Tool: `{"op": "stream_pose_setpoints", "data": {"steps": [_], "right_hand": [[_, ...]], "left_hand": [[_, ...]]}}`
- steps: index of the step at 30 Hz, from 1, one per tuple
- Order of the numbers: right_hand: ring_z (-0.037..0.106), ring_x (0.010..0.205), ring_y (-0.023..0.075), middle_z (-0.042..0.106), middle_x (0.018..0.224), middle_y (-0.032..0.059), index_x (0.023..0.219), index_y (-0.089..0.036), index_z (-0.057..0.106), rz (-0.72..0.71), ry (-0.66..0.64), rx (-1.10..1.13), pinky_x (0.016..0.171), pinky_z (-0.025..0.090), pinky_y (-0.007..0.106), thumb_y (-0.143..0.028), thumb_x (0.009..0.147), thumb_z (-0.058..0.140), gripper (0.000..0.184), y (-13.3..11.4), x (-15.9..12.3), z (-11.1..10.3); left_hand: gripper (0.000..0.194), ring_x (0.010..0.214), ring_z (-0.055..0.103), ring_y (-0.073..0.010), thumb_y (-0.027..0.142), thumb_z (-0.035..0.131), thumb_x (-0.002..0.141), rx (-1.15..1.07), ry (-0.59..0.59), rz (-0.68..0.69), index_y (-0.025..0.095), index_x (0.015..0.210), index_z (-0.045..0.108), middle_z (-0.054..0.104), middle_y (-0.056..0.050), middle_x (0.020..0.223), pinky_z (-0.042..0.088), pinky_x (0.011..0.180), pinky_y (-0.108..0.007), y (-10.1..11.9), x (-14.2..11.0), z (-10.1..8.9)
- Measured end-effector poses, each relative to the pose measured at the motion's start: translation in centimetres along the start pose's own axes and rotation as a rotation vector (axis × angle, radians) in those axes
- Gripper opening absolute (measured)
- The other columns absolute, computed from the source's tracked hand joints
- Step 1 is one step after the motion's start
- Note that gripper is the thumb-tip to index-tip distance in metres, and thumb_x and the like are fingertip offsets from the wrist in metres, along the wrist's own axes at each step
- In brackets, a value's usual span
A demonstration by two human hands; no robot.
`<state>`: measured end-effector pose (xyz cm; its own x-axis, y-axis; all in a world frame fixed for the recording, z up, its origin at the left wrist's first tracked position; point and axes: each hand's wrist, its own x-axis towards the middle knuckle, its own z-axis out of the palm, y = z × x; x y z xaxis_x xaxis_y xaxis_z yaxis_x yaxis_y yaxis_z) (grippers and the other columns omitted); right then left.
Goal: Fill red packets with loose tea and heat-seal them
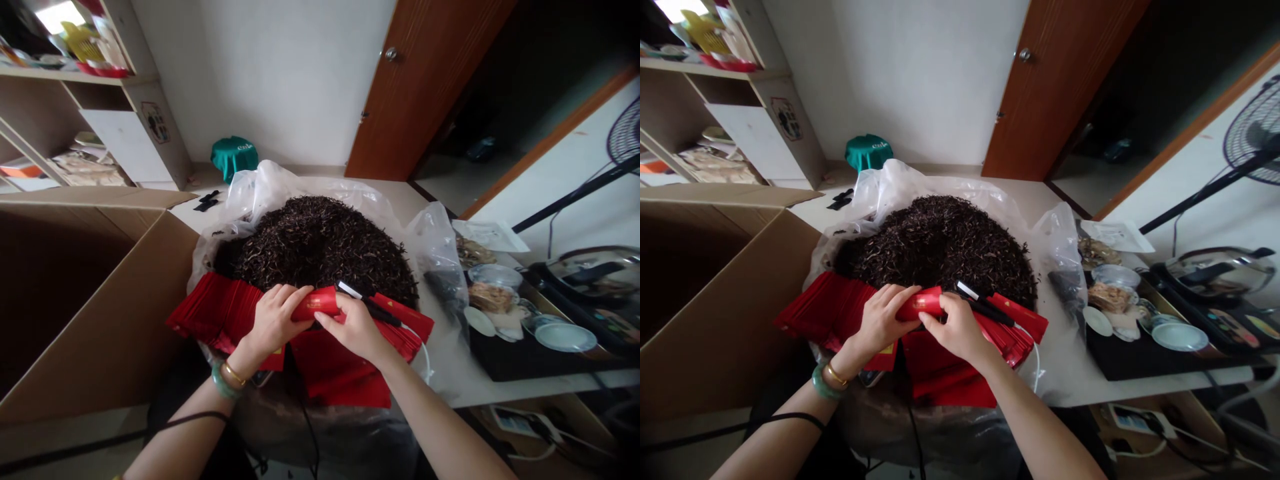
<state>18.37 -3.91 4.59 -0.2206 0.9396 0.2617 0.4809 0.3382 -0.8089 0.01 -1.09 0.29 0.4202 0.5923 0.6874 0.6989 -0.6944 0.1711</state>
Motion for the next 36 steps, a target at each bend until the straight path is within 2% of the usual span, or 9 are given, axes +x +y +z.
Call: {"op": "stream_pose_setpoints", "data": {"steps": [3,6,11,13,15,20,29,32,36], "right_hand": [[0.069,0.082,0.0224,0.075,0.086,0.0057,0.087,-0.018,0.073,0.060,-0.073,0.116,0.077,0.054,0.034,-0.031,0.084,0.059,0.019,-0.3,0.1,-0.1],[0.069,0.078,0.0212,0.075,0.083,0.0040,0.084,-0.019,0.074,0.073,-0.105,0.126,0.074,0.054,0.033,-0.035,0.086,0.058,0.023,-0.4,0.2,-0.2],[0.067,0.090,0.0218,0.074,0.095,0.0066,0.096,-0.021,0.073,-0.143,0.070,0.011,0.084,0.052,0.036,-0.027,0.088,0.057,0.019,-0.7,-0.2,-0.1],[0.066,0.096,0.0225,0.073,0.101,0.0075,0.100,-0.022,0.071,-0.198,0.089,-0.011,0.088,0.051,0.037,-0.025,0.088,0.056,0.020,-0.9,-0.4,-0.1],[0.066,0.096,0.0233,0.073,0.101,0.0088,0.102,-0.021,0.070,-0.165,0.083,-0.004,0.088,0.051,0.038,-0.026,0.087,0.057,0.021,-1.0,-0.5,0.0],[0.069,0.090,0.0251,0.075,0.095,0.0105,0.093,-0.017,0.071,0.037,0.028,0.107,0.085,0.053,0.039,-0.034,0.085,0.059,0.021,-0.7,-0.2,-0.1],[0.063,0.065,0.0169,0.067,0.066,0.0020,0.064,-0.018,0.063,0.102,-0.105,0.073,0.069,0.050,0.029,-0.045,0.089,0.050,0.039,-0.1,0.2,-0.2],[0.065,0.068,0.0191,0.068,0.068,0.0034,0.069,-0.017,0.066,0.133,-0.080,0.130,0.069,0.051,0.031,-0.047,0.090,0.047,0.041,0.6,0.3,0.2],[0.068,0.087,0.0233,0.074,0.085,0.0047,0.088,-0.018,0.072,0.142,-0.073,0.296,0.082,0.052,0.037,-0.049,0.090,0.049,0.038,0.9,0.4,0.3]], "left_hand": [[0.037,0.070,0.057,-0.0185,0.038,0.065,0.082,0.012,0.015,0.041,0.019,0.113,0.063,0.065,-0.004,0.080,0.046,0.064,-0.029,0.2,-0.2,0.2],[0.032,0.069,0.055,-0.0182,0.036,0.064,0.084,0.016,0.029,0.060,0.020,0.111,0.064,0.065,-0.004,0.079,0.046,0.063,-0.029,0.3,-0.2,0.4],[0.035,0.078,0.056,-0.0206,0.035,0.065,0.083,-0.036,0.016,-0.030,0.019,0.114,0.063,0.065,-0.007,0.087,0.048,0.070,-0.032,-0.4,0.2,0.1],[0.036,0.079,0.056,-0.0205,0.035,0.065,0.082,-0.054,0.028,-0.077,0.020,0.115,0.062,0.064,-0.007,0.088,0.049,0.070,-0.032,-0.8,0.2,-0.1],[0.036,0.077,0.057,-0.0199,0.035,0.065,0.082,-0.059,0.038,-0.093,0.020,0.115,0.062,0.063,-0.006,0.086,0.049,0.069,-0.031,-0.9,0.2,-0.2],[0.041,0.071,0.059,-0.0171,0.032,0.067,0.079,-0.060,0.020,-0.079,0.019,0.118,0.060,0.060,-0.003,0.081,0.050,0.063,-0.026,-0.3,-0.3,0.2],[0.038,0.063,0.058,-0.0136,0.019,0.060,0.080,0.002,-0.036,-0.017,0.020,0.118,0.060,0.058,-0.002,0.078,0.045,0.050,-0.021,0.2,-0.9,1.0],[0.042,0.071,0.059,-0.0167,0.023,0.064,0.078,0.015,-0.054,-0.016,0.020,0.119,0.059,0.060,-0.004,0.084,0.049,0.058,-0.024,0.3,-0.6,0.9],[0.056,0.086,0.056,-0.0250,0.039,0.074,0.072,0.016,-0.036,-0.032,0.018,0.121,0.058,0.061,-0.010,0.095,0.052,0.075,-0.037,0.2,0.1,0.5]]}}
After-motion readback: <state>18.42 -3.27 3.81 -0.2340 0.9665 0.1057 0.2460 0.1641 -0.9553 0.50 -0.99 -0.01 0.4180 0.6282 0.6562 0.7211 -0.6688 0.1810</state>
